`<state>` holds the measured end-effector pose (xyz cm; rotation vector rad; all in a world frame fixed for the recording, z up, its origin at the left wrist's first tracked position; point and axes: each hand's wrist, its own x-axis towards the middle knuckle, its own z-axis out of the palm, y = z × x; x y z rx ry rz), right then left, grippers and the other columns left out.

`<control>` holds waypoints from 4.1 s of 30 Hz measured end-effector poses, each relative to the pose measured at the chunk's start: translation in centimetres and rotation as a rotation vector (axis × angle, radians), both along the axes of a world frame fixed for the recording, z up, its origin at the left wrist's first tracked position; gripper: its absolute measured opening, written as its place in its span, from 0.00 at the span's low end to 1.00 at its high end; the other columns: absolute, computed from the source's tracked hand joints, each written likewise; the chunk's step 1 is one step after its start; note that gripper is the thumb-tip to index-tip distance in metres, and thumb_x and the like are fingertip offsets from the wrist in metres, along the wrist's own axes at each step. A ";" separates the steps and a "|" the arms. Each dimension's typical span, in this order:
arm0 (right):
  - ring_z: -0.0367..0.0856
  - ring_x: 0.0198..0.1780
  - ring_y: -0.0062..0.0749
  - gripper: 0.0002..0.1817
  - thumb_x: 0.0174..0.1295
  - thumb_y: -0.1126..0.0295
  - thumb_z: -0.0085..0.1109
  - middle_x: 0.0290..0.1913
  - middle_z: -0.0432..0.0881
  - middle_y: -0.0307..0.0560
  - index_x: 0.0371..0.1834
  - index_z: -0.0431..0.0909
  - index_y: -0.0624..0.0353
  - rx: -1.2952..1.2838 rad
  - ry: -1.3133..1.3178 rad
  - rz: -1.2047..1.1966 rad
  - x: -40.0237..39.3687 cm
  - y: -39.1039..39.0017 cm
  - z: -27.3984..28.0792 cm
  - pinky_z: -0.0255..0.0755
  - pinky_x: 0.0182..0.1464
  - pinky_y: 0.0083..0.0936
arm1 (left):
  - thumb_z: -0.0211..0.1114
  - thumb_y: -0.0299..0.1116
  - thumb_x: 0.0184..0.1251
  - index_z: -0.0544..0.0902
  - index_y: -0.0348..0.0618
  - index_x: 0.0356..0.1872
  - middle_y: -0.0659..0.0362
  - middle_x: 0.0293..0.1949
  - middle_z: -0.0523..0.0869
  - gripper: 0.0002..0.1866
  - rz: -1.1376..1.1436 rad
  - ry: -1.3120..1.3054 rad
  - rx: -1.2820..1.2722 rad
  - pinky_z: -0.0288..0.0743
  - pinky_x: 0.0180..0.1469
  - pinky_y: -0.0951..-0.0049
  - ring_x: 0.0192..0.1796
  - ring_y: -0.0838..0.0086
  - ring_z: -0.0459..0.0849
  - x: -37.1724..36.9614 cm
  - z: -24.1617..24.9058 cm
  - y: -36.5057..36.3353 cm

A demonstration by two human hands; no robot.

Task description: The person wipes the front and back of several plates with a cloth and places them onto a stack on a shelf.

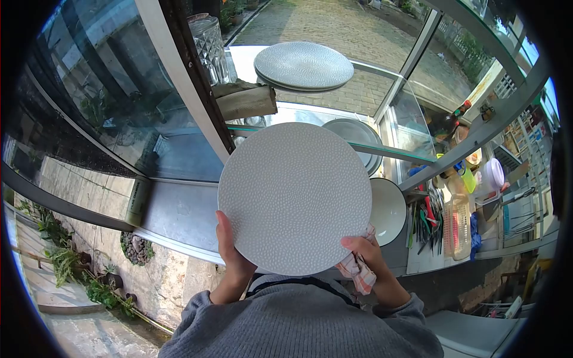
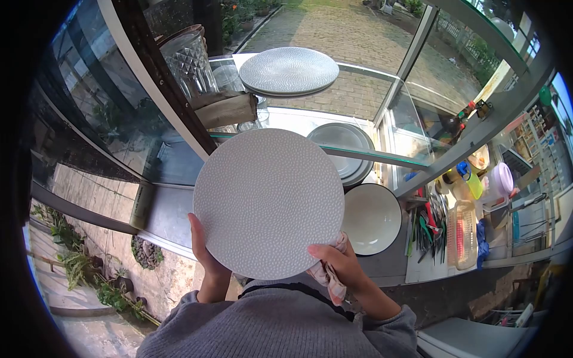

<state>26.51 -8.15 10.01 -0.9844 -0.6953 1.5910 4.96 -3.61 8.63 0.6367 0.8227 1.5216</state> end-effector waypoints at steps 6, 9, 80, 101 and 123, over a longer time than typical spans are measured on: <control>0.81 0.40 0.33 0.20 0.56 0.71 0.54 0.41 0.79 0.48 0.53 0.69 0.64 -0.087 0.241 -0.076 1.7 4.9 3.7 0.78 0.43 0.27 | 0.36 0.62 0.72 0.63 0.39 0.66 0.52 0.60 0.72 0.37 -0.084 0.005 0.035 0.71 0.55 0.64 0.59 0.63 0.74 -0.1 0.3 1.0; 0.81 0.44 0.35 0.24 0.56 0.69 0.55 0.45 0.78 0.51 0.57 0.66 0.65 -0.052 0.236 -0.097 1.3 7.7 6.2 0.78 0.47 0.28 | 0.31 0.63 0.71 0.67 0.39 0.62 0.49 0.47 0.83 0.38 -0.380 0.056 0.305 0.77 0.39 0.71 0.40 0.65 0.86 -0.7 1.1 2.1; 0.82 0.36 0.24 0.24 0.57 0.65 0.66 0.34 0.83 0.46 0.52 0.71 0.68 -0.150 -0.383 -0.001 1.3 0.9 -6.5 0.74 0.40 0.20 | 0.65 0.33 0.62 0.73 0.38 0.36 0.59 0.29 0.80 0.11 -0.356 0.684 -0.207 0.72 0.25 0.80 0.25 0.79 0.78 -5.7 -8.7 3.6; 0.81 0.31 0.24 0.21 0.53 0.56 0.68 0.29 0.83 0.45 0.38 0.76 0.64 -0.075 -0.685 0.180 1.3 0.1 -3.8 0.73 0.38 0.21 | 0.56 0.33 0.53 0.60 0.49 0.53 0.52 0.50 0.67 0.25 -0.275 0.103 -0.427 0.67 0.56 0.59 0.56 0.63 0.70 -4.3 -5.7 0.7; 0.85 0.37 0.40 0.32 0.51 0.44 0.65 0.34 0.84 0.54 0.45 0.78 0.64 -0.072 -0.969 0.262 1.0 1.9 -5.5 0.74 0.45 0.28 | 0.52 0.36 0.44 0.61 0.42 0.47 0.57 0.40 0.64 0.24 -0.069 0.405 -0.085 0.57 0.55 0.70 0.47 0.70 0.63 -3.7 -3.5 0.3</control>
